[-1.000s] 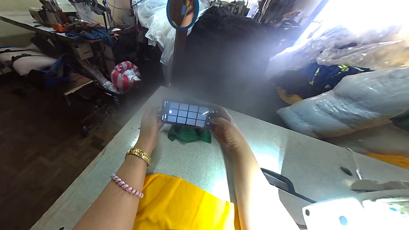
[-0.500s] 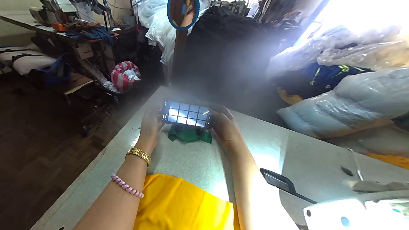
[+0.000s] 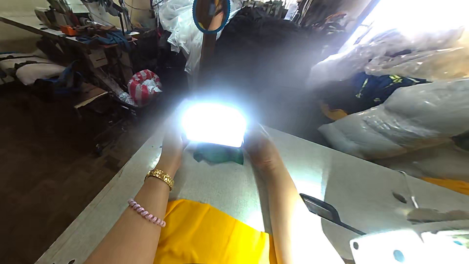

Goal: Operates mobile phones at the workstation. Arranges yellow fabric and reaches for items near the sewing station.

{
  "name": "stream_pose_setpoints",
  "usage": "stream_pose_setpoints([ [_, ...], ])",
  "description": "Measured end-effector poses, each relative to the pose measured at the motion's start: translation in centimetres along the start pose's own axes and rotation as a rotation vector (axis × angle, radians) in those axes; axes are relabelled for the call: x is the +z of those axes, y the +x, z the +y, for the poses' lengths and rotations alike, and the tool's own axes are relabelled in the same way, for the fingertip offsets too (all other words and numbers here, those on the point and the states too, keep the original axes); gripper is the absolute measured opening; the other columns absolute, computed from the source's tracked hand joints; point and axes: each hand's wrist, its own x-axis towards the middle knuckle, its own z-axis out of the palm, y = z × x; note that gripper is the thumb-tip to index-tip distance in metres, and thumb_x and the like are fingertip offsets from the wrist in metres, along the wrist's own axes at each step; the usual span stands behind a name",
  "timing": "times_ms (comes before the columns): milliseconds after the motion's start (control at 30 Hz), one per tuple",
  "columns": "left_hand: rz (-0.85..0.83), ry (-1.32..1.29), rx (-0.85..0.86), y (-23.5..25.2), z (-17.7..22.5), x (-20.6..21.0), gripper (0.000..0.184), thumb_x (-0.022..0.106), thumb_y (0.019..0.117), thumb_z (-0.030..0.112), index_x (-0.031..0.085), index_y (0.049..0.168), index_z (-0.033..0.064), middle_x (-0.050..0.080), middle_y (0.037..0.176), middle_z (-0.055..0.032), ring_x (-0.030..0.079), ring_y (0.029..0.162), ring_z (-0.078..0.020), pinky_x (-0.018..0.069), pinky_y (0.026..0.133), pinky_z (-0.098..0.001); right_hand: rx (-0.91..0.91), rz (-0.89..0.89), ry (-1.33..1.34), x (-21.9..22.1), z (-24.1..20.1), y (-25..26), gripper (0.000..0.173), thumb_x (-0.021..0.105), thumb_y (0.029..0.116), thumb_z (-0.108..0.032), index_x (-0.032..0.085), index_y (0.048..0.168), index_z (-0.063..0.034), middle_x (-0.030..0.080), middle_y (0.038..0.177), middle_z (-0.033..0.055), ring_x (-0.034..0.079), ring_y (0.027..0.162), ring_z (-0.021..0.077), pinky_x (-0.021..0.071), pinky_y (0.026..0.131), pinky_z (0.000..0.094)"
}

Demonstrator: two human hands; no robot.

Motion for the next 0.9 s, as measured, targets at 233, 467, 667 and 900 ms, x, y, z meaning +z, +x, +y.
stream_pose_setpoints([
  [233, -0.029, 0.009, 0.013, -0.4, 0.0, -0.1, 0.039, 0.031, 0.1135, 0.032, 0.055, 0.129, 0.005, 0.064, 0.109, -0.0111, 0.066, 0.091, -0.0164, 0.0551, 0.083, -0.034, 0.011, -0.043, -0.008, -0.2, 0.3, -0.1, 0.045, 0.042, 0.0902, 0.0, 0.053, 0.133, -0.0079, 0.066, 0.105, 0.003, 0.066, 0.089, 0.0068, 0.0564, 0.08, 0.0245],
  [467, -0.009, -0.008, -0.003, 0.0, 0.0, 0.0, 0.04, 0.032, 0.1133, 0.031, 0.055, 0.129, 0.0037, 0.064, 0.107, -0.0121, 0.067, 0.09, -0.0176, 0.0563, 0.082, -0.0342, 0.047, -0.043, -0.004, -0.3, 0.2, -0.1, 0.047, 0.042, 0.0895, 0.001, 0.052, 0.135, -0.0088, 0.067, 0.107, 0.0041, 0.067, 0.09, 0.0083, 0.057, 0.079, 0.0253],
  [667, 0.001, -0.01, -0.006, -0.2, 0.1, 0.1, 0.039, 0.033, 0.1131, 0.031, 0.056, 0.128, 0.0041, 0.065, 0.106, -0.0107, 0.067, 0.089, -0.0161, 0.0561, 0.081, -0.0332, 0.036, -0.034, 0.016, -0.3, 0.2, -0.2, 0.045, 0.04, 0.0916, -0.001, 0.052, 0.134, -0.0077, 0.067, 0.107, 0.0031, 0.067, 0.089, 0.0065, 0.0567, 0.079, 0.0233],
  [900, -0.007, -0.017, 0.006, -0.1, 0.0, 0.0, 0.039, 0.032, 0.1133, 0.031, 0.056, 0.127, 0.0036, 0.065, 0.106, -0.0114, 0.067, 0.089, -0.017, 0.0567, 0.081, -0.0337, 0.029, -0.015, 0.025, -0.3, 0.3, -0.1, 0.041, 0.039, 0.0944, -0.004, 0.052, 0.133, -0.0074, 0.066, 0.104, 0.0014, 0.066, 0.086, 0.0043, 0.0559, 0.077, 0.0212],
])
